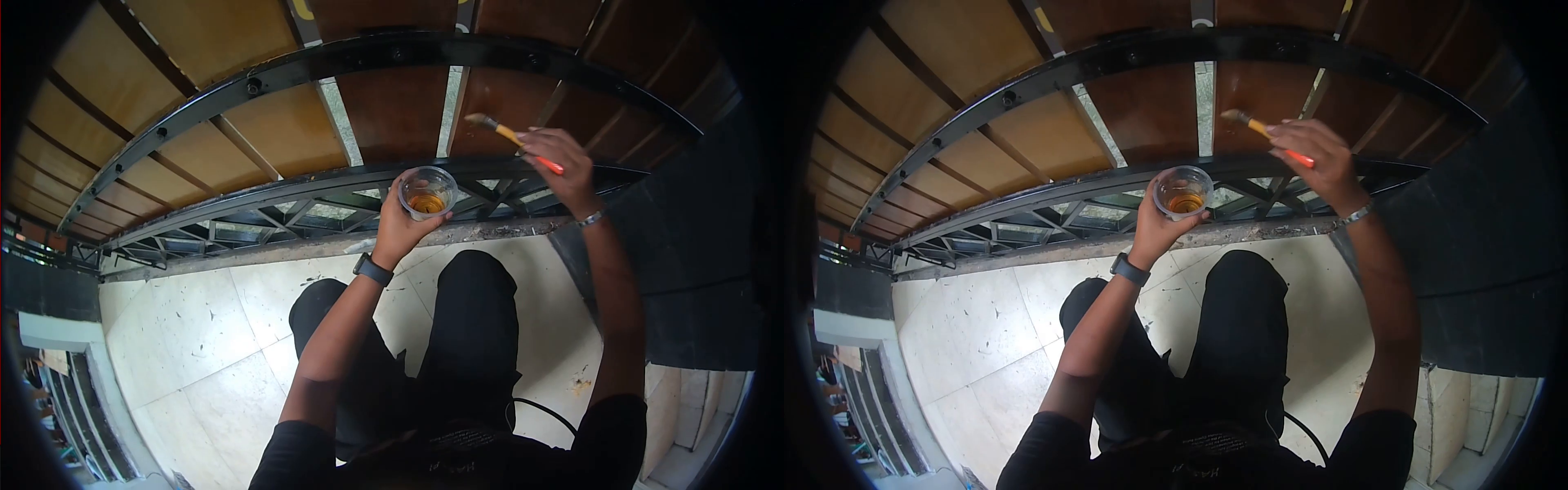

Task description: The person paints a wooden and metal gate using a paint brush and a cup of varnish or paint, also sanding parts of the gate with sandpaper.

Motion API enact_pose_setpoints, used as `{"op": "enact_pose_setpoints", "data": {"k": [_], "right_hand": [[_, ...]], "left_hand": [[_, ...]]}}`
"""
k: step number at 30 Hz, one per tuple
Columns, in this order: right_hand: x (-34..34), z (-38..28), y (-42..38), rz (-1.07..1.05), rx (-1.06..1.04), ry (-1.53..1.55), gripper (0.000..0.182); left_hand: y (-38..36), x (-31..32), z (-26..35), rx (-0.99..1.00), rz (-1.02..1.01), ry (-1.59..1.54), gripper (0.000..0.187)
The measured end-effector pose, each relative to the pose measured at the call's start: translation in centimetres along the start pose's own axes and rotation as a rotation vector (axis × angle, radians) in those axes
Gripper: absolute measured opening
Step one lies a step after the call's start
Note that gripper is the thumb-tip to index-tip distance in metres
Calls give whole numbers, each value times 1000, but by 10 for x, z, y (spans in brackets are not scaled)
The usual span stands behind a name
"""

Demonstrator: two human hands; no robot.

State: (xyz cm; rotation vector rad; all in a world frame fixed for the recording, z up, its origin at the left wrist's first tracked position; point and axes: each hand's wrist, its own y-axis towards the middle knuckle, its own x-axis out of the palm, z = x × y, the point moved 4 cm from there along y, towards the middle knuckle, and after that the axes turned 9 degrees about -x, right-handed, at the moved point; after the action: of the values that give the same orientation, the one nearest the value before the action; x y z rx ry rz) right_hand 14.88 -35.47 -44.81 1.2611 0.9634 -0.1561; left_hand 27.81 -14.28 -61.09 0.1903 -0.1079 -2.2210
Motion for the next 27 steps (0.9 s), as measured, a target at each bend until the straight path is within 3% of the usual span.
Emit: {"op": "enact_pose_setpoints", "data": {"k": [4,9,14,22,24,27], "right_hand": [[-19,-20,5,65,-142,-70,31],[23,-17,-10,-62,-87,32,26],[46,5,-10,-115,-13,45,23],[-12,-17,10,30,-121,-91,27],[7,-20,4,-117,-117,-6,28],[40,-11,-3,-143,-92,66,27]], "left_hand": [[-14,-20,10,44,38,-9,87],[-37,-45,38,21,92,29,86],[-56,-54,28,-16,111,34,87],[-63,-68,21,-21,103,35,88],[-65,-70,25,-41,111,59,89],[-65,-73,22,-41,118,73,88]]}}
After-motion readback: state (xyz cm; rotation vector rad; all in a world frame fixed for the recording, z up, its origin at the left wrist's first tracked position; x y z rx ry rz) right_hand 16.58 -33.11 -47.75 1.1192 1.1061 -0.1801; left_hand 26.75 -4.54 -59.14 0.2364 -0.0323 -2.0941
